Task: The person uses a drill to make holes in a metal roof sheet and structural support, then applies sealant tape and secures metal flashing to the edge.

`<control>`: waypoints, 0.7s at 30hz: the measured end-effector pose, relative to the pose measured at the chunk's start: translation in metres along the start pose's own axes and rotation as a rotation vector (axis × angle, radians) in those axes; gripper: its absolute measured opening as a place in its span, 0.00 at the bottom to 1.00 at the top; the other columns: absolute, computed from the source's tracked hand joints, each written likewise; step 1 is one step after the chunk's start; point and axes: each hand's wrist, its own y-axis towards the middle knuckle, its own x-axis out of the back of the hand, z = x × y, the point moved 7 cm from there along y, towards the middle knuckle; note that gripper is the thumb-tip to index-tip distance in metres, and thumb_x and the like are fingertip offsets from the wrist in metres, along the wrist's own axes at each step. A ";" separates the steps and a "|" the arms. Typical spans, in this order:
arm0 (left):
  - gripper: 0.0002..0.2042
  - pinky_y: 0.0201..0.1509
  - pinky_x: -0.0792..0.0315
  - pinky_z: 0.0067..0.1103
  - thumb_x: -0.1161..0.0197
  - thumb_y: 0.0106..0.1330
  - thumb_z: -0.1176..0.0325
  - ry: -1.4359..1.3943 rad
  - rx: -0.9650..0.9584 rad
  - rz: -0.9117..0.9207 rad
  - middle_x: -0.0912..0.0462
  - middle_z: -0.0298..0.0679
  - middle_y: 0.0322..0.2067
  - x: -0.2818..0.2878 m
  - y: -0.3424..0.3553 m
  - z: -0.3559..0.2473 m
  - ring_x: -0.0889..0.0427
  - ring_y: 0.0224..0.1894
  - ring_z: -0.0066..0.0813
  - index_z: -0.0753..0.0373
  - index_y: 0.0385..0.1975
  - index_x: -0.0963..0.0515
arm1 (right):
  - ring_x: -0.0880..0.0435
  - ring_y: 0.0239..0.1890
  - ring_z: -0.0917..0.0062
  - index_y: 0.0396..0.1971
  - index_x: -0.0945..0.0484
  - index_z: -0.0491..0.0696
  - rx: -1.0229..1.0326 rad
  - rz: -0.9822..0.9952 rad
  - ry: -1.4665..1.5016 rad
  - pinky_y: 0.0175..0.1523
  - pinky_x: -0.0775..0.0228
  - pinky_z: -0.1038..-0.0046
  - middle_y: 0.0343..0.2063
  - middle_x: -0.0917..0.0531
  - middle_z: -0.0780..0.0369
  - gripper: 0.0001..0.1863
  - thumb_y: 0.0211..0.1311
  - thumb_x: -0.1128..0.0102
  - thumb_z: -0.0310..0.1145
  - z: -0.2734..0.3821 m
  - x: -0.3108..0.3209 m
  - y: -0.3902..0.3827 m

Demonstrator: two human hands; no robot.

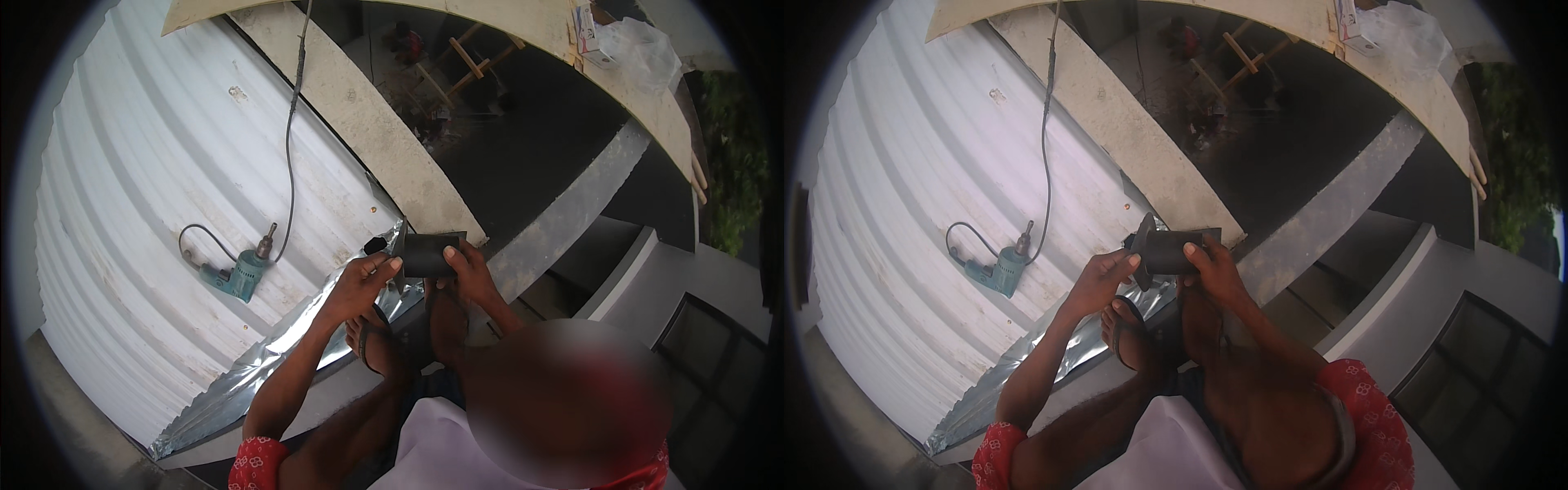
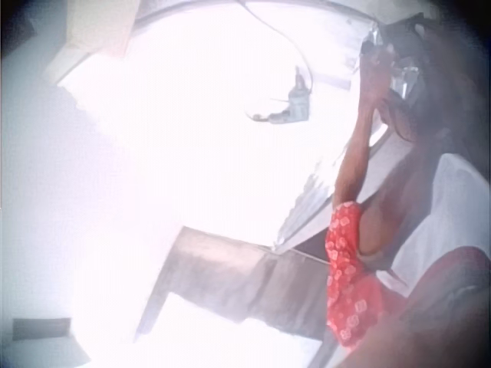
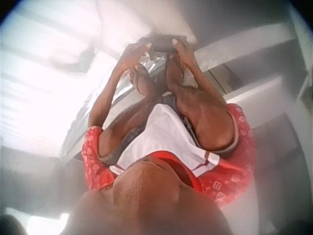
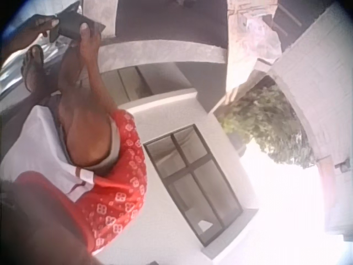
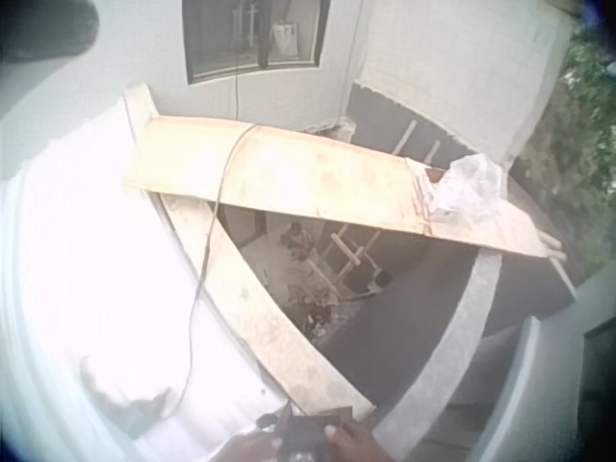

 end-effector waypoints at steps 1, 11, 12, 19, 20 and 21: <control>0.22 0.42 0.32 0.21 0.43 0.74 0.47 -0.032 -0.017 -0.015 0.24 0.30 0.26 0.004 0.002 0.001 0.31 0.32 0.18 0.64 0.44 0.17 | 0.16 0.45 0.74 0.57 0.28 0.35 -0.022 0.004 0.005 0.40 0.20 0.74 0.43 0.17 0.54 0.30 0.68 0.38 0.45 0.008 -0.004 0.001; 0.16 0.53 0.27 0.26 0.32 0.68 0.58 -0.041 -0.291 -0.053 0.15 0.37 0.41 0.009 -0.017 -0.050 0.19 0.45 0.26 0.64 0.47 0.17 | 0.17 0.45 0.74 0.59 0.29 0.39 0.147 0.110 0.194 0.46 0.22 0.72 0.42 0.18 0.58 0.27 0.69 0.41 0.45 0.041 -0.017 -0.001; 0.16 0.53 0.27 0.26 0.32 0.68 0.58 -0.043 -0.292 -0.055 0.15 0.37 0.41 0.004 -0.018 -0.053 0.19 0.45 0.26 0.64 0.47 0.17 | 0.17 0.45 0.74 0.59 0.28 0.40 0.138 0.116 0.193 0.49 0.22 0.70 0.43 0.18 0.59 0.28 0.70 0.44 0.48 0.039 -0.016 -0.001; 0.10 0.46 0.27 0.23 0.31 0.67 0.64 0.067 -0.500 -0.292 0.14 0.34 0.35 0.014 -0.028 -0.087 0.18 0.40 0.24 0.65 0.37 0.16 | 0.18 0.51 0.72 0.62 0.30 0.44 -0.218 0.254 0.624 0.58 0.25 0.65 0.52 0.19 0.57 0.39 0.71 0.57 0.65 0.019 -0.024 -0.008; 0.10 0.45 0.28 0.21 0.32 0.68 0.63 -0.111 -0.377 -0.351 0.14 0.33 0.34 0.029 -0.024 -0.076 0.19 0.37 0.22 0.65 0.36 0.16 | 0.19 0.53 0.70 0.63 0.30 0.45 -0.208 0.229 0.656 0.60 0.26 0.63 0.53 0.20 0.57 0.39 0.71 0.57 0.65 0.022 -0.025 -0.007; 0.10 0.43 0.28 0.18 0.33 0.70 0.63 -0.100 -0.296 -0.395 0.14 0.32 0.34 0.042 -0.021 -0.069 0.20 0.35 0.18 0.65 0.39 0.16 | 0.20 0.56 0.69 0.64 0.31 0.45 -0.196 0.201 0.687 0.62 0.28 0.61 0.55 0.21 0.57 0.39 0.72 0.58 0.65 0.024 -0.023 -0.007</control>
